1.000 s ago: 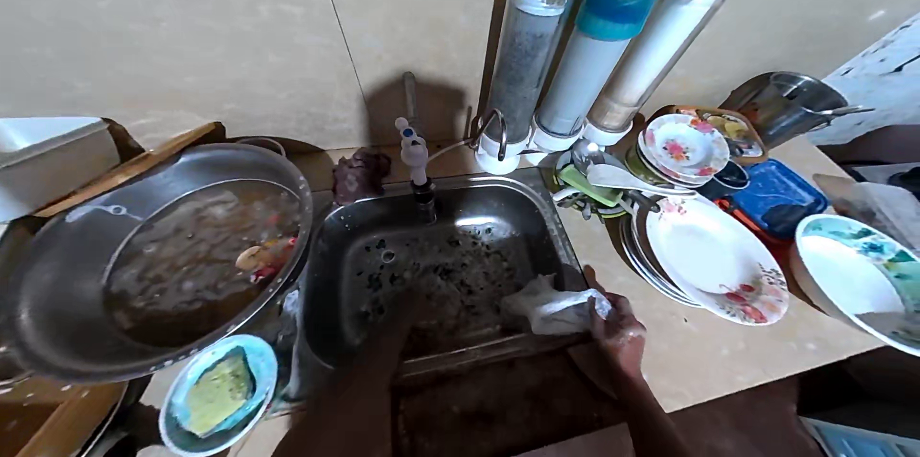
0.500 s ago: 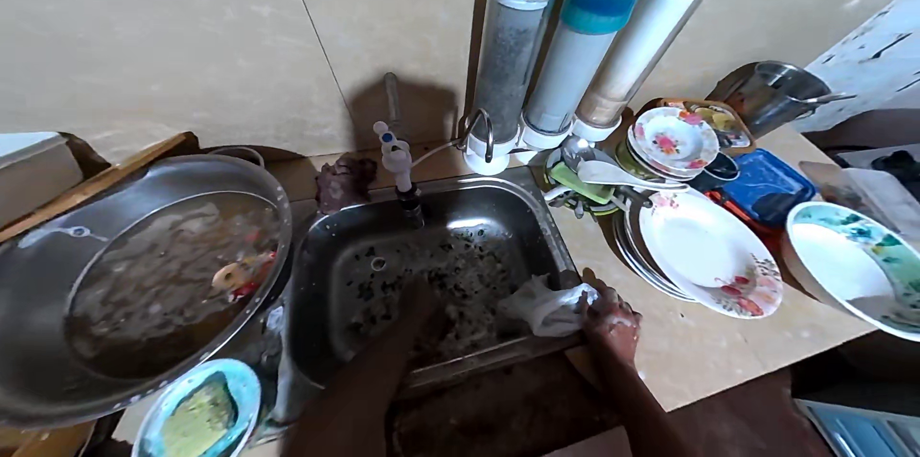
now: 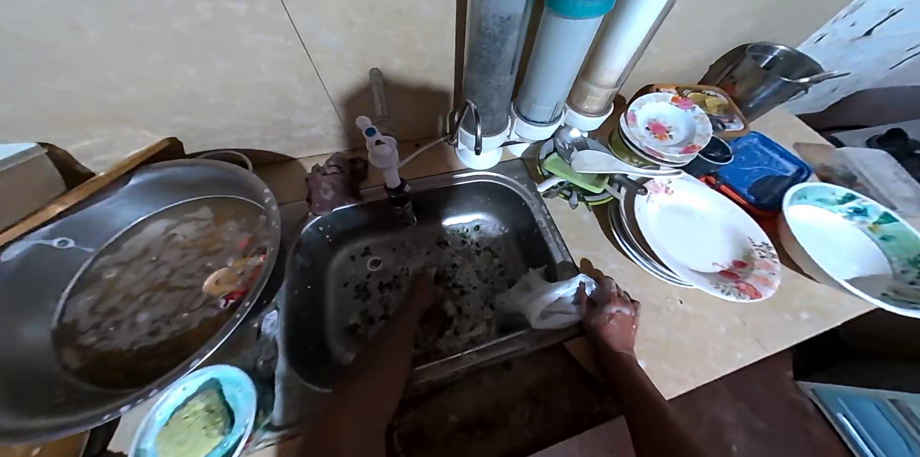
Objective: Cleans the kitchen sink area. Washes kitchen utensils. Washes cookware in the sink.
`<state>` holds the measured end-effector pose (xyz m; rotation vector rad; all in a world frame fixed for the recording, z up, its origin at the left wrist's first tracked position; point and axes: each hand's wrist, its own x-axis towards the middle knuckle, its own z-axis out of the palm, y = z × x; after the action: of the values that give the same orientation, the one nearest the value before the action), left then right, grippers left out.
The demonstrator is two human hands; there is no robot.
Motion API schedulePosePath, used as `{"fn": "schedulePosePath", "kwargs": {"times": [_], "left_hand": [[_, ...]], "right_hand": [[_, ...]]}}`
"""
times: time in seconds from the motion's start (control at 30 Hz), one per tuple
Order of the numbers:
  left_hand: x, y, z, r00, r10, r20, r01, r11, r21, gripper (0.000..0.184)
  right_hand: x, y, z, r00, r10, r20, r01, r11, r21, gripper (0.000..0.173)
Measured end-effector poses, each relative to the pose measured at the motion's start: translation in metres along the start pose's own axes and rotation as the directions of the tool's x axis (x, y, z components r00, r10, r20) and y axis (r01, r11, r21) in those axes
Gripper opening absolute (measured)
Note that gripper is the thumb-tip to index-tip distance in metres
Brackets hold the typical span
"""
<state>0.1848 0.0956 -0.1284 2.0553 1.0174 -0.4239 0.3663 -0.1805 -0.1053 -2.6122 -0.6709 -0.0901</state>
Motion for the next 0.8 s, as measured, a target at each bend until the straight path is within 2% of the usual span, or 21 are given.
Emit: {"fn": "schedulePosePath", "kwargs": {"times": [0.07,0.1,0.13,0.23,0.3,0.43,0.57,0.7,0.8], "left_hand": [[-0.006,0.003,-0.007,0.985,0.144,0.097,-0.128,0.979,-0.162,0.037],[-0.008,0.005,-0.009,0.981,0.165,0.104,-0.139,0.965,-0.222,0.037],[-0.009,0.004,-0.011,0.989,0.127,0.07,-0.11,0.971,-0.214,0.039],[-0.005,-0.002,-0.01,0.987,-0.128,-0.102,0.135,0.988,0.069,0.043],[-0.007,0.0,-0.005,0.976,-0.195,-0.094,0.211,0.955,0.21,0.047],[-0.006,0.002,0.011,0.994,-0.11,0.019,0.093,0.916,0.39,0.051],[-0.004,0.007,0.015,0.993,-0.108,0.055,0.066,0.861,0.505,0.06],[-0.002,0.018,0.013,0.99,-0.118,0.074,0.058,0.831,0.553,0.053],[0.004,0.01,0.007,0.987,-0.127,0.101,0.057,0.856,0.514,0.045]], "right_hand": [[0.001,0.0,-0.001,1.0,0.001,0.005,-0.001,1.0,-0.001,0.042],[0.001,0.0,-0.002,1.0,0.008,0.019,-0.008,1.0,0.005,0.042],[0.001,0.001,-0.002,1.0,0.003,0.015,-0.003,1.0,0.003,0.042],[0.001,0.0,0.0,1.0,0.004,0.008,-0.004,1.0,-0.011,0.042],[0.001,-0.001,-0.001,1.0,0.01,0.008,-0.009,1.0,-0.021,0.042],[0.0,0.0,0.0,1.0,0.003,-0.004,-0.003,1.0,-0.017,0.043],[0.002,0.002,0.002,1.0,-0.015,-0.026,0.015,1.0,-0.011,0.042],[0.001,0.003,0.003,0.999,-0.024,-0.044,0.023,1.0,-0.02,0.042],[0.0,0.002,0.004,0.998,-0.028,-0.052,0.026,0.999,-0.026,0.041]]}}
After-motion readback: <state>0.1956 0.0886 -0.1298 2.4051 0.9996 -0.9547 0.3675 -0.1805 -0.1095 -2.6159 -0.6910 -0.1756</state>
